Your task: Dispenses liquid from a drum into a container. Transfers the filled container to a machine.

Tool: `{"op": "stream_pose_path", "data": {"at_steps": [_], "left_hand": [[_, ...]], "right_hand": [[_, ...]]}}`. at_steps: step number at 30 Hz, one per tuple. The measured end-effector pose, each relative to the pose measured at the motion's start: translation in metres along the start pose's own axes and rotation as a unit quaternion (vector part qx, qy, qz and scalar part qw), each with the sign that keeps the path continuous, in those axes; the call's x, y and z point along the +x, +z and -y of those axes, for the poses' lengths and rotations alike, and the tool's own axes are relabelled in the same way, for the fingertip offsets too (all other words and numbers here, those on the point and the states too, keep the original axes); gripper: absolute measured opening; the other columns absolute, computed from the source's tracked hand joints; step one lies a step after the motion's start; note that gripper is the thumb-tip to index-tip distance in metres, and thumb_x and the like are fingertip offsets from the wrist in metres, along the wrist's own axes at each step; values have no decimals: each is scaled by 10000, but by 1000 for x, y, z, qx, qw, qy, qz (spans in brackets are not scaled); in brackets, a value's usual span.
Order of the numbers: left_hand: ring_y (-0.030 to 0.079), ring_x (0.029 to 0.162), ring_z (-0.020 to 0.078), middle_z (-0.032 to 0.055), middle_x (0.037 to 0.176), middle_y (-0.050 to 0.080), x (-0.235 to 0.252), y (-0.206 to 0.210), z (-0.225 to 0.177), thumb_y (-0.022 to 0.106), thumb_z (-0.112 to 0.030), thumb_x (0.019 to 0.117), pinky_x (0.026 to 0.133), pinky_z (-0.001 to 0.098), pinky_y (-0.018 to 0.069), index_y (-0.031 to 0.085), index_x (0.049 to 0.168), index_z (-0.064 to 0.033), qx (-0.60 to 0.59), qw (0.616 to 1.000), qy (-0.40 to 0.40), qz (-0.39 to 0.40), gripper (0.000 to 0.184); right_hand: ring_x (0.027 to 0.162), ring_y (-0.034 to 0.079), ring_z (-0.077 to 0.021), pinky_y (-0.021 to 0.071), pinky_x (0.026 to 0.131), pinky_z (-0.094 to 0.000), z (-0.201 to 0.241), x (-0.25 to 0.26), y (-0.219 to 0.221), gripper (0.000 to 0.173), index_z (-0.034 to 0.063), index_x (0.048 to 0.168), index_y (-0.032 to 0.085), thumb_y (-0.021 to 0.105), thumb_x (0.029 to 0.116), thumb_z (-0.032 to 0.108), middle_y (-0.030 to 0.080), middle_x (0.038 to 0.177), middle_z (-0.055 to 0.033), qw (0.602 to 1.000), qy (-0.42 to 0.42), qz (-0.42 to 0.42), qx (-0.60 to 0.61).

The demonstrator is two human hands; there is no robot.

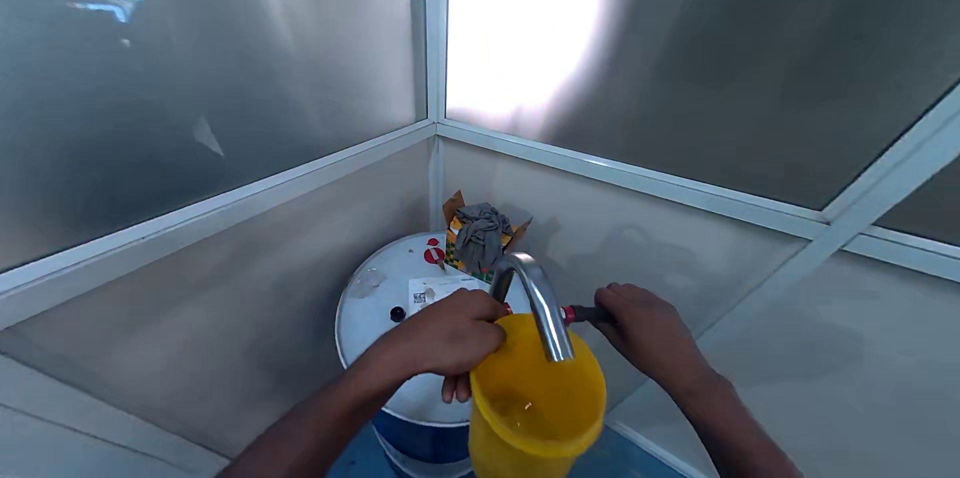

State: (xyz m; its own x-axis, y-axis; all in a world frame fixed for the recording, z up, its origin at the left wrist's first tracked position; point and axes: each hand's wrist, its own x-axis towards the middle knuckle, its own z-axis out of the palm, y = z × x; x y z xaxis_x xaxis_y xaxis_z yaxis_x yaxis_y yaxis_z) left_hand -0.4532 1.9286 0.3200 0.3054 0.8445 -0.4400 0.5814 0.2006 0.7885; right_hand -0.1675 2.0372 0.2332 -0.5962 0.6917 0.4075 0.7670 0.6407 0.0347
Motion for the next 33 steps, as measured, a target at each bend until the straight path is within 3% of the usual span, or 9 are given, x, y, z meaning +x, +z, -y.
{"op": "stream_pose_path", "data": {"at_steps": [3, 5, 10, 16, 21, 24, 26, 30, 33], "left_hand": [[559, 415, 97, 59, 677, 618, 0, -2, -7, 398, -149, 1074, 389, 247, 492, 619, 1194, -76, -13, 1000, -1, 6, 261], [551, 411, 95, 55, 675, 617, 0, -4, -11, 403, -132, 1062, 379, 251, 487, 633, 1194, -76, -23, 1000, 4, 1, 271], [531, 391, 103, 49, 657, 613, 7, 4, -12, 442, -120, 1025, 354, 265, 471, 659, 1023, -88, -37, 999, 15, -21, 219], [539, 412, 84, 19, 636, 630, 8, 11, -10, 480, -130, 970, 361, 249, 458, 676, 872, -117, -45, 995, 47, -77, 219], [553, 471, 52, -15, 689, 660, 8, 18, -12, 500, -139, 928, 394, 216, 448, 726, 878, -165, -10, 988, 69, -140, 234], [561, 473, 32, -30, 655, 658, 10, 21, -13, 496, -127, 899, 402, 198, 450, 705, 794, -178, 4, 982, 79, -169, 239], [603, 561, 23, -46, 698, 680, 9, 24, -10, 508, -129, 879, 488, 206, 495, 717, 798, -184, 18, 978, 81, -190, 231], [630, 617, 24, -53, 725, 694, 11, 23, -9, 521, -126, 856, 548, 219, 527, 711, 798, -179, 14, 975, 76, -209, 206], [645, 660, 21, -59, 747, 705, 12, 17, -8, 515, -123, 867, 598, 220, 546, 719, 798, -178, 13, 978, 88, -190, 223]], "right_hand": [[635, 666, -305, 500, 542, -486, 0, 25, -3, 262, 61, 722, 630, 801, 854, 210, 605, 647, -93, 998, 24, 32, -40], [752, 688, -319, 502, 641, -508, 5, 45, -18, 317, 75, 786, 648, 656, 972, 332, 657, 728, -107, 983, 67, 161, -57], [894, 688, -325, 512, 733, -518, 5, 65, -35, 305, 81, 924, 697, 609, 987, 366, 693, 870, -126, 938, 80, 335, -35], [918, 680, -365, 513, 734, -566, 1, 85, -44, 302, 49, 903, 697, 660, 949, 345, 690, 908, -162, 924, 82, 373, 23], [946, 671, -408, 502, 734, -614, -14, 114, -30, 319, -1, 900, 678, 674, 927, 317, 684, 960, -214, 932, 68, 349, 71], [1015, 662, -412, 494, 782, -631, -27, 138, -3, 363, 2, 966, 697, 641, 961, 360, 689, 1045, -223, 933, 56, 345, 85], [1071, 654, -428, 494, 826, -658, -33, 149, 34, 369, -4, 1025, 707, 651, 952, 354, 688, 1108, -236, 936, 64, 330, 101], [1135, 637, -471, 498, 887, -679, -39, 142, 112, 329, -39, 1173, 674, 673, 949, 202, 657, 1227, -275, 943, 95, 282, 147], [1328, 494, -514, 383, 1074, -705, -41, 102, 187, 571, -23, 1416, 547, 695, 967, 297, 529, 1426, -311, 943, 67, 254, 203]]}}
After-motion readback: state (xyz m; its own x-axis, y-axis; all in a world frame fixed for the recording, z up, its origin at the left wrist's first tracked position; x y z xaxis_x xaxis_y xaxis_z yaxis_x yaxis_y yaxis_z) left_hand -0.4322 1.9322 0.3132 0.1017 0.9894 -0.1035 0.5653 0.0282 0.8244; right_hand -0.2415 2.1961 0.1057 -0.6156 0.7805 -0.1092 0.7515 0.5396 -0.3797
